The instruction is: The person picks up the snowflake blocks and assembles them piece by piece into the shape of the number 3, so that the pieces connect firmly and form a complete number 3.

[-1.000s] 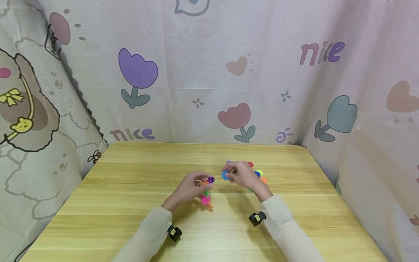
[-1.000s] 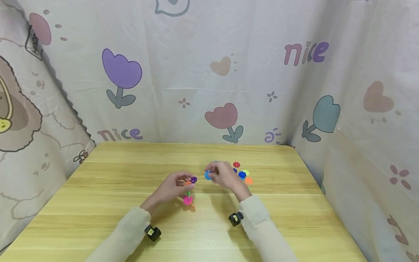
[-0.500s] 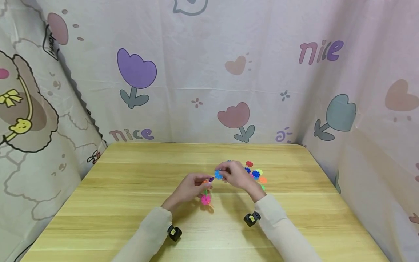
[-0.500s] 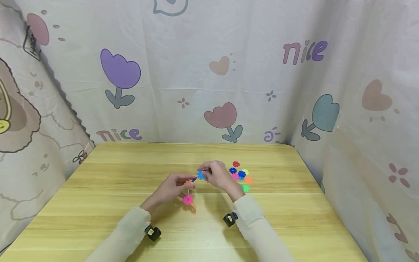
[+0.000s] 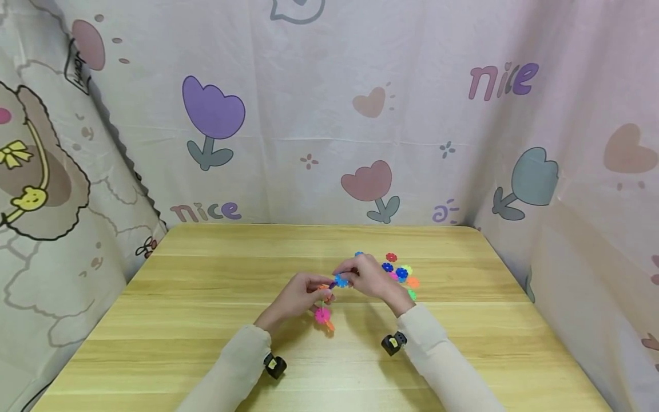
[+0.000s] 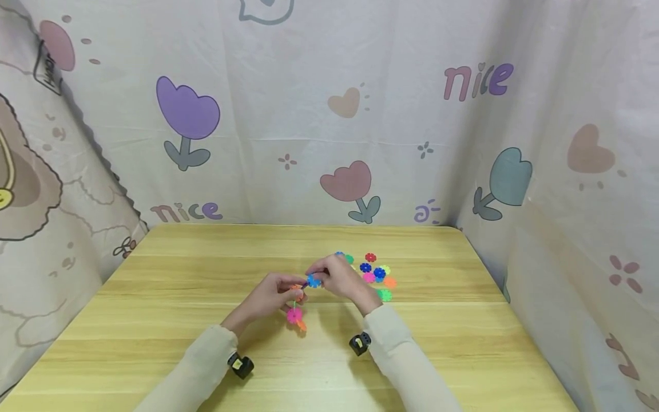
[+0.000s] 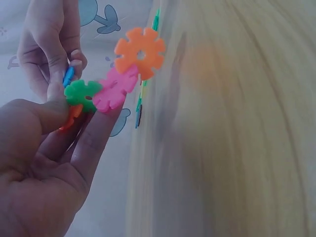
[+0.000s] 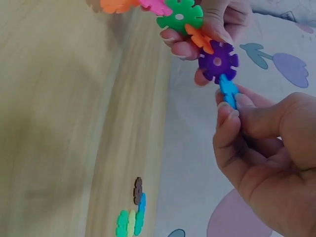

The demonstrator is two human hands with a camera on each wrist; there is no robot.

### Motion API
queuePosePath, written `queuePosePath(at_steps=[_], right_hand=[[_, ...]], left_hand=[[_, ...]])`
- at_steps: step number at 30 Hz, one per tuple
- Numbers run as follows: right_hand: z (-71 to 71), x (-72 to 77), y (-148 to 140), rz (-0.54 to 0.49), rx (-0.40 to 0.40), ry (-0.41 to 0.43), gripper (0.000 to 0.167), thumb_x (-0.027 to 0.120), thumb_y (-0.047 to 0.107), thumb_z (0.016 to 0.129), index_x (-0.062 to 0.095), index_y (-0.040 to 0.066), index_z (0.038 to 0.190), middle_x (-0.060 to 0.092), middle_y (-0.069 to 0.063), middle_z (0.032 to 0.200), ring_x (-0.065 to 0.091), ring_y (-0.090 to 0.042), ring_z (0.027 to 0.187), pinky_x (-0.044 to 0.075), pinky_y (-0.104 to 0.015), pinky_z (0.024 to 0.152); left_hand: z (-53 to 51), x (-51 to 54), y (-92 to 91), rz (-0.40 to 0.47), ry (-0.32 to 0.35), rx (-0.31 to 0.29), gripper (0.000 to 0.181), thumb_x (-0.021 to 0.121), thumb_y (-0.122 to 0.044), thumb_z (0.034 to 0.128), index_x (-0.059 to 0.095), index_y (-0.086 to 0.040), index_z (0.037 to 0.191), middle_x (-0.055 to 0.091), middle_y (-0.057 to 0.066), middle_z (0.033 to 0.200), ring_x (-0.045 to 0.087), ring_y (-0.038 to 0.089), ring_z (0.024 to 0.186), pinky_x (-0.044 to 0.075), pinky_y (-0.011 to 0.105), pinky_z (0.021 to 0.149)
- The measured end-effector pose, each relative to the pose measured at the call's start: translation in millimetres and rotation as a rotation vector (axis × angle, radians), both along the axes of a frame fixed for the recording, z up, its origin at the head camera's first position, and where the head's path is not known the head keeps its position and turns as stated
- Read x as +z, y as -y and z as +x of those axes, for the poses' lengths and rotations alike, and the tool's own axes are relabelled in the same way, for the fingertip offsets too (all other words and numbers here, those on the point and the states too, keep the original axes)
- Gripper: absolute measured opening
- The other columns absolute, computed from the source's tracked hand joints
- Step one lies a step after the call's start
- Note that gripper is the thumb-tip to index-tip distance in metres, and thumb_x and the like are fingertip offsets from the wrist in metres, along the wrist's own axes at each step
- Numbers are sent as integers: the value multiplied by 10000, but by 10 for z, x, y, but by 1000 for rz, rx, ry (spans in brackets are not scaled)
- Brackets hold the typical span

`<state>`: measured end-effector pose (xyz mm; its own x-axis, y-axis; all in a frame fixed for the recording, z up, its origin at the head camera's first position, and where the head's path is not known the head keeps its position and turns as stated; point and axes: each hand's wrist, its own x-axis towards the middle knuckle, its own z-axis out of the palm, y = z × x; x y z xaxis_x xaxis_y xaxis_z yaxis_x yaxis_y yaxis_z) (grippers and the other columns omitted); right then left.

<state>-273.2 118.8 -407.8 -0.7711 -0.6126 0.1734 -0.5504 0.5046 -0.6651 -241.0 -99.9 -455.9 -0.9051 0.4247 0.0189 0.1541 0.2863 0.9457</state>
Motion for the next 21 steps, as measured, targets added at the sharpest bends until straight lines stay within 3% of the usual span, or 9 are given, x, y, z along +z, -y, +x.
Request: queuePosePath(at_steps=[11, 17, 21], right_hand=[[43, 4, 34, 22, -19, -77, 174, 650, -54, 967, 801, -11, 1042, 793, -103, 896, 546, -49, 620, 480, -159, 586], [65, -12, 45, 21, -22, -52, 186, 658, -65, 956, 815, 22, 1001, 803, -104, 948, 596, -61, 666, 496, -154, 596], [58, -31, 42, 7, -10, -50, 189, 652, -59, 962, 814, 29, 999, 802, -100, 945, 626, -76, 702, 520, -159, 622]], left_hand=[[-24, -28, -29, 8, 17, -8, 311, 633, -17, 1004, 674, 34, 1309, 790, 202, 986, 779, 288, 857, 641, 349, 628], [-16, -13, -32, -24, -18, -37, 278, 633, -20, 1005, 695, 34, 1270, 776, 247, 1004, 775, 324, 855, 625, 304, 598], [-10, -9, -35, -38, -28, -45, 271, 632, -44, 1012, 700, 23, 1265, 780, 234, 997, 773, 280, 838, 624, 293, 606]])
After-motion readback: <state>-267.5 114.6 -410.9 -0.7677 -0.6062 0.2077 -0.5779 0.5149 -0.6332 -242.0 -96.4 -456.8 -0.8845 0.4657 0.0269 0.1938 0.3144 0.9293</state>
